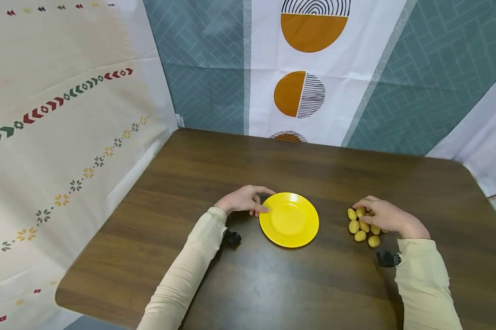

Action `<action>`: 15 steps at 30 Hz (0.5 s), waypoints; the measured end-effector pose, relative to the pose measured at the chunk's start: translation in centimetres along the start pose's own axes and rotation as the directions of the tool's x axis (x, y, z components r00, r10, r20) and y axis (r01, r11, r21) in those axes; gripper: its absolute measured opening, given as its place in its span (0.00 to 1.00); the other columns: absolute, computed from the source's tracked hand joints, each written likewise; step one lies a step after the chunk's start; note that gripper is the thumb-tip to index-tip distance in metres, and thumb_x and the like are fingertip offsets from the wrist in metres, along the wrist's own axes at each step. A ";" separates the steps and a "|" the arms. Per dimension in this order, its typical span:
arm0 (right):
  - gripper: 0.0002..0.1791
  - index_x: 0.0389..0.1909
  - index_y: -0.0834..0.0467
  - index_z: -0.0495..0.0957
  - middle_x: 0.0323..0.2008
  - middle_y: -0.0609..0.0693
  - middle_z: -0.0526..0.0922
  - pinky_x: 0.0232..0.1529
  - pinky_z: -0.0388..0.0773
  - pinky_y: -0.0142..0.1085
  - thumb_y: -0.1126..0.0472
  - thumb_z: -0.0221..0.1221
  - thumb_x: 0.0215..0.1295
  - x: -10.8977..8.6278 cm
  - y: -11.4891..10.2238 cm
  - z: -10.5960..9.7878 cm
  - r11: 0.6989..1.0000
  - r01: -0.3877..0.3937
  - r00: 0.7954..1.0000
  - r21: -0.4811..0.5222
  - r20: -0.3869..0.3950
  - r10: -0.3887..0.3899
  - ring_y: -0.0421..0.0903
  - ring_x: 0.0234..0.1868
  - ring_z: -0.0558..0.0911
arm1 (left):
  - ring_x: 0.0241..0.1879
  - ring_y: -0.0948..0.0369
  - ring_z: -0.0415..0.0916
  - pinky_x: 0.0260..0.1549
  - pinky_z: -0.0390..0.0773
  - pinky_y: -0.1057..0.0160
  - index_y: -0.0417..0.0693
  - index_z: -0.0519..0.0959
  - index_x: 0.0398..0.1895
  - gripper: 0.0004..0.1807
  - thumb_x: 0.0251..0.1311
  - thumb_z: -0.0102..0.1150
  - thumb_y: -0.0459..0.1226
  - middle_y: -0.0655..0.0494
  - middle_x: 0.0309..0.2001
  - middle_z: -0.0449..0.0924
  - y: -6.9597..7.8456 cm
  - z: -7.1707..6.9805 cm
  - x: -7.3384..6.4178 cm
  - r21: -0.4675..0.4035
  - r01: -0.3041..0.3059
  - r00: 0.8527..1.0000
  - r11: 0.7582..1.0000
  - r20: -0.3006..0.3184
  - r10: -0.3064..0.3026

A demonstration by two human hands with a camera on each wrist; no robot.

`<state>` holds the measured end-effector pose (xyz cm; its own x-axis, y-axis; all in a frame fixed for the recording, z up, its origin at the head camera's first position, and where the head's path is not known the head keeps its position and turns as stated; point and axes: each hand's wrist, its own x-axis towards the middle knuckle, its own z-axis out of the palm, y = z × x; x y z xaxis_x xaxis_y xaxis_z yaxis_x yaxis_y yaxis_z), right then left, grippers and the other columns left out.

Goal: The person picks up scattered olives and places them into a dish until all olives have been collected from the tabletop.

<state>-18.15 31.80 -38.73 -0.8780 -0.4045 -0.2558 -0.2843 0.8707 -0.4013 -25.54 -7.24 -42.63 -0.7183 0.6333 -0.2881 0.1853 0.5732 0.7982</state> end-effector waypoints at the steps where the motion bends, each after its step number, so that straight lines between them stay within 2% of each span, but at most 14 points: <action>1: 0.19 0.55 0.68 0.75 0.53 0.68 0.72 0.47 0.75 0.54 0.63 0.57 0.66 0.0 0.0 0.1 1.000 -0.002 1.000 0.000 -0.004 0.002 0.60 0.49 0.77 | 0.19 0.58 0.73 0.26 0.78 0.66 0.58 0.71 0.65 0.32 0.56 0.69 0.43 0.53 0.20 0.78 0.0 0.0 -0.1 -0.006 0.002 1.000 1.000 0.000 -0.002; 7: 0.16 0.52 0.65 0.76 0.47 0.63 0.74 0.42 0.75 0.48 0.65 0.58 0.65 0.2 0.1 0.3 1.000 -0.012 1.000 0.004 -0.021 0.012 0.55 0.43 0.76 | 0.19 0.58 0.74 0.26 0.78 0.65 0.59 0.72 0.65 0.32 0.55 0.69 0.43 0.52 0.20 0.78 0.2 -0.1 -0.2 -0.015 0.024 1.000 1.000 -0.007 -0.024; 15: 0.14 0.50 0.64 0.77 0.45 0.60 0.75 0.39 0.75 0.46 0.67 0.59 0.64 0.3 0.0 0.6 1.000 0.012 0.999 -0.012 -0.042 -0.013 0.54 0.42 0.76 | 0.20 0.59 0.74 0.27 0.78 0.66 0.61 0.72 0.65 0.32 0.55 0.69 0.43 0.52 0.21 0.79 0.1 -0.1 -0.3 -0.014 0.042 0.999 0.999 -0.010 -0.042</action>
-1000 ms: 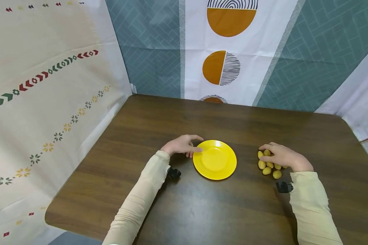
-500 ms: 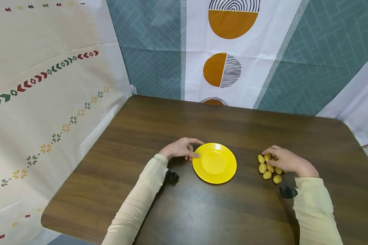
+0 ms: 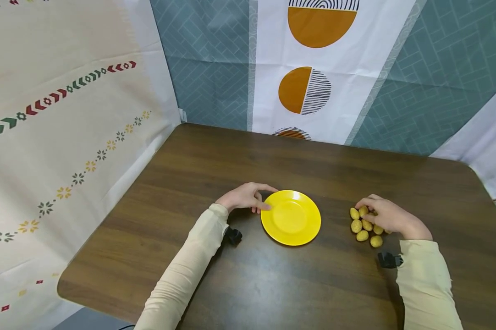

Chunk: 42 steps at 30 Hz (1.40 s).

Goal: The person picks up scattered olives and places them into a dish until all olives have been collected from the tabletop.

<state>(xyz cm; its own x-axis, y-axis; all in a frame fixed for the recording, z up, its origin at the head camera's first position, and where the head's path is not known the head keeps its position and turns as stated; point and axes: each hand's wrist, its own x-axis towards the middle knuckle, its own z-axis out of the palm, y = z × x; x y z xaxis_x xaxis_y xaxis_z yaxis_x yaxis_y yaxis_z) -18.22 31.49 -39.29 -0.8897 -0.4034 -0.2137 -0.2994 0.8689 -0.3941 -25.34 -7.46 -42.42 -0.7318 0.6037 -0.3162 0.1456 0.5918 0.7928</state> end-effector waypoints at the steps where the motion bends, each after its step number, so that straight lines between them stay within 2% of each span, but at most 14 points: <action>1: 0.14 0.49 0.63 0.77 0.44 0.60 0.75 0.39 0.75 0.45 0.67 0.59 0.64 0.0 0.0 0.0 1.000 0.003 1.000 0.000 -0.003 -0.003 0.54 0.42 0.76 | 0.20 0.59 0.74 0.27 0.78 0.66 0.61 0.72 0.65 0.32 0.55 0.69 0.43 0.52 0.21 0.79 0.0 0.0 0.0 0.003 0.002 1.000 1.000 0.001 -0.002; 8: 0.13 0.49 0.62 0.78 0.45 0.59 0.76 0.38 0.75 0.44 0.67 0.59 0.63 -0.2 0.0 -0.1 1.000 0.010 0.999 -0.008 -0.052 -0.011 0.55 0.43 0.77 | 0.19 0.60 0.74 0.26 0.78 0.67 0.60 0.72 0.66 0.32 0.56 0.68 0.43 0.53 0.20 0.78 0.1 0.2 -0.1 0.014 0.005 1.000 1.000 0.000 -0.005; 13: 0.15 0.50 0.62 0.77 0.48 0.62 0.76 0.37 0.77 0.46 0.65 0.60 0.63 -0.3 -0.2 -0.4 0.999 -0.015 0.992 -0.041 -0.123 0.010 0.56 0.44 0.78 | 0.19 0.60 0.73 0.25 0.77 0.67 0.60 0.72 0.66 0.31 0.57 0.68 0.42 0.53 0.20 0.77 0.1 0.1 -0.1 0.006 0.000 1.000 1.000 0.002 0.000; 19: 0.16 0.53 0.61 0.77 0.50 0.61 0.76 0.42 0.76 0.54 0.62 0.60 0.65 -0.2 -0.7 -0.4 0.997 -0.056 0.974 -0.053 -0.225 0.043 0.58 0.46 0.77 | 0.19 0.60 0.73 0.25 0.77 0.67 0.59 0.72 0.66 0.31 0.57 0.68 0.41 0.53 0.20 0.77 0.0 0.2 0.0 0.003 -0.006 1.000 1.000 0.005 0.006; 26: 0.20 0.56 0.60 0.75 0.51 0.61 0.75 0.44 0.75 0.56 0.61 0.62 0.64 -0.1 -1.4 -0.8 0.997 -0.071 0.944 -0.020 -0.326 0.061 0.57 0.47 0.76 | 0.19 0.60 0.73 0.25 0.78 0.66 0.60 0.71 0.66 0.31 0.57 0.68 0.41 0.53 0.20 0.77 0.0 0.1 0.0 -0.006 0.001 1.000 1.000 0.007 -0.001; 33: 0.27 0.62 0.60 0.68 0.51 0.63 0.73 0.45 0.74 0.60 0.61 0.63 0.63 0.2 -1.7 -1.0 0.995 -0.096 0.934 -0.002 -0.346 0.089 0.61 0.50 0.75 | 0.19 0.60 0.73 0.25 0.77 0.67 0.60 0.71 0.66 0.31 0.57 0.67 0.42 0.53 0.20 0.76 0.2 0.0 0.0 0.010 0.010 1.000 1.000 -0.001 -0.010; 42: 0.20 0.54 0.61 0.74 0.49 0.60 0.73 0.43 0.73 0.57 0.61 0.63 0.62 0.0 -1.7 -0.7 0.995 -0.095 0.916 -0.002 -0.392 0.087 0.59 0.48 0.74 | 0.19 0.60 0.73 0.25 0.77 0.68 0.59 0.71 0.67 0.31 0.58 0.67 0.41 0.54 0.20 0.76 0.4 0.1 0.0 0.008 0.003 1.000 1.000 0.009 -0.003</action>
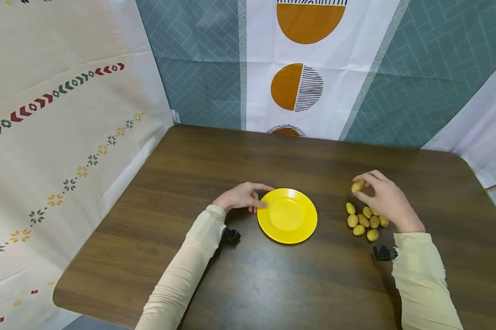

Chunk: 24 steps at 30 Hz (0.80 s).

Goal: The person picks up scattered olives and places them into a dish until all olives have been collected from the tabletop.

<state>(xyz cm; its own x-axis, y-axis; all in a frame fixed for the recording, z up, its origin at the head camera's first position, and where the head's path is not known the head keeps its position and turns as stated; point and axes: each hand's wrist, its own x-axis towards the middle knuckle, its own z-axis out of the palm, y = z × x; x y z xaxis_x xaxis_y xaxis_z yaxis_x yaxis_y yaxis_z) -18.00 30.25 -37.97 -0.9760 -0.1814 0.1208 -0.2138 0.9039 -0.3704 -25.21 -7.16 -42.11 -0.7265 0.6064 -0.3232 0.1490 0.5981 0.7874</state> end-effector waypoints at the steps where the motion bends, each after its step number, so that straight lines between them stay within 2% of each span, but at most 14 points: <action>1: 0.20 0.54 0.61 0.75 0.50 0.60 0.73 0.43 0.73 0.57 0.61 0.63 0.62 0.0 0.0 0.0 1.000 0.000 1.000 -0.001 -0.005 0.000 0.59 0.48 0.74 | 0.19 0.60 0.73 0.25 0.77 0.68 0.59 0.71 0.67 0.31 0.58 0.67 0.41 0.54 0.20 0.76 0.0 0.0 0.0 -0.002 0.001 1.000 1.000 0.000 -0.001; 5: 0.18 0.52 0.60 0.76 0.49 0.59 0.73 0.43 0.73 0.57 0.61 0.63 0.62 0.1 -0.2 0.0 1.000 0.001 1.000 -0.004 -0.014 -0.001 0.59 0.48 0.75 | 0.20 0.60 0.73 0.26 0.77 0.68 0.59 0.71 0.66 0.31 0.58 0.67 0.41 0.54 0.20 0.76 0.1 0.0 0.0 -0.004 0.009 1.000 1.000 -0.003 -0.009; 14: 0.19 0.54 0.60 0.75 0.50 0.60 0.74 0.44 0.73 0.58 0.59 0.63 0.64 -0.1 -0.5 0.3 1.000 -0.012 1.000 0.008 0.022 0.012 0.59 0.49 0.75 | 0.21 0.60 0.73 0.26 0.77 0.67 0.62 0.67 0.70 0.35 0.58 0.67 0.41 0.53 0.22 0.76 -0.1 0.4 0.0 0.015 0.019 1.000 1.000 0.001 -0.019; 24: 0.18 0.53 0.60 0.76 0.48 0.59 0.75 0.41 0.75 0.56 0.60 0.63 0.63 0.1 -0.9 0.5 1.000 0.015 1.000 -0.004 -0.004 -0.015 0.59 0.48 0.76 | 0.21 0.60 0.72 0.26 0.76 0.68 0.62 0.68 0.68 0.33 0.59 0.66 0.40 0.53 0.21 0.75 -0.1 0.2 0.1 0.015 -0.011 1.000 1.000 0.005 0.011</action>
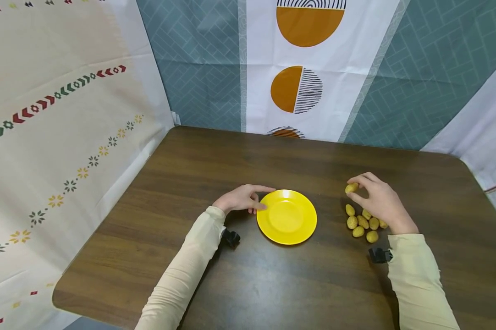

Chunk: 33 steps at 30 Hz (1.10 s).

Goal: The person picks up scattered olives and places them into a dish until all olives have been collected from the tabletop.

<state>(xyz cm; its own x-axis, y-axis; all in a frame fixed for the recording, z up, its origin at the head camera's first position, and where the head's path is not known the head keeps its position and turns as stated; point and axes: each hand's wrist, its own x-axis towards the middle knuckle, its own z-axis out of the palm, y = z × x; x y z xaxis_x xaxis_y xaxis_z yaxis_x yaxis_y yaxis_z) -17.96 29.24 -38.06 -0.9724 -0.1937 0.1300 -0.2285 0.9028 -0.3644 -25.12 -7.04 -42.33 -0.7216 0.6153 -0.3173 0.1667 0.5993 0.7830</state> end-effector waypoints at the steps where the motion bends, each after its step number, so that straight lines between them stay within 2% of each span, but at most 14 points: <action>1: 0.18 0.53 0.60 0.76 0.48 0.59 0.75 0.41 0.75 0.55 0.59 0.63 0.63 0.0 0.0 0.0 1.000 0.002 1.000 -0.002 0.002 -0.002 0.59 0.47 0.76 | 0.21 0.60 0.72 0.26 0.76 0.68 0.62 0.69 0.68 0.33 0.59 0.66 0.40 0.53 0.21 0.75 0.0 0.0 0.0 -0.003 0.000 1.000 1.000 0.001 0.000; 5: 0.18 0.53 0.60 0.76 0.49 0.59 0.75 0.42 0.75 0.56 0.59 0.63 0.63 0.0 -0.2 0.4 1.000 0.009 1.000 -0.007 0.015 -0.008 0.59 0.47 0.77 | 0.21 0.60 0.72 0.26 0.76 0.68 0.61 0.69 0.69 0.32 0.59 0.65 0.39 0.53 0.21 0.76 -0.1 0.1 0.0 -0.009 -0.013 1.000 1.000 0.009 0.013; 12: 0.17 0.52 0.59 0.77 0.48 0.58 0.77 0.52 0.69 0.62 0.59 0.63 0.63 0.0 -1.0 1.3 0.999 0.044 0.999 -0.022 0.021 -0.044 0.57 0.44 0.78 | 0.20 0.61 0.72 0.26 0.76 0.68 0.62 0.69 0.68 0.32 0.59 0.65 0.39 0.54 0.20 0.75 -0.3 0.3 0.1 -0.016 -0.010 1.000 1.000 0.008 0.010; 17: 0.18 0.51 0.59 0.77 0.48 0.57 0.77 0.56 0.65 0.63 0.59 0.64 0.62 0.1 -2.1 1.7 0.997 0.071 0.997 -0.026 0.024 -0.070 0.57 0.43 0.79 | 0.20 0.60 0.72 0.26 0.76 0.68 0.62 0.69 0.68 0.32 0.59 0.65 0.40 0.54 0.20 0.75 -0.1 0.3 0.0 -0.003 -0.005 1.000 1.000 0.004 0.005; 27: 0.18 0.50 0.59 0.78 0.47 0.55 0.78 0.56 0.68 0.61 0.60 0.67 0.59 0.4 -3.7 2.2 0.989 0.143 0.990 -0.049 0.010 -0.142 0.55 0.42 0.80 | 0.20 0.60 0.71 0.26 0.76 0.68 0.62 0.69 0.68 0.32 0.59 0.65 0.40 0.54 0.20 0.75 -0.2 0.0 0.1 -0.009 0.003 1.000 1.000 0.000 -0.003; 33: 0.18 0.48 0.59 0.79 0.46 0.54 0.79 0.55 0.69 0.58 0.60 0.68 0.57 0.5 -5.0 2.8 0.979 0.199 0.980 -0.054 -0.008 -0.200 0.55 0.45 0.80 | 0.20 0.60 0.71 0.26 0.76 0.68 0.62 0.69 0.68 0.32 0.60 0.65 0.40 0.54 0.20 0.75 -0.2 0.0 0.0 -0.009 -0.006 1.000 1.000 0.001 0.006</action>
<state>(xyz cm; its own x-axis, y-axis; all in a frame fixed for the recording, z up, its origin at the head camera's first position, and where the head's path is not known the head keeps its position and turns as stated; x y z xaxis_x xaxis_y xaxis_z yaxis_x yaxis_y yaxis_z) -17.47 23.54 -38.76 -0.9068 -0.3668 0.2077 -0.4145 0.8656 -0.2810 -25.16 -7.20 -42.47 -0.7198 0.6193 -0.3137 0.1647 0.5914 0.7894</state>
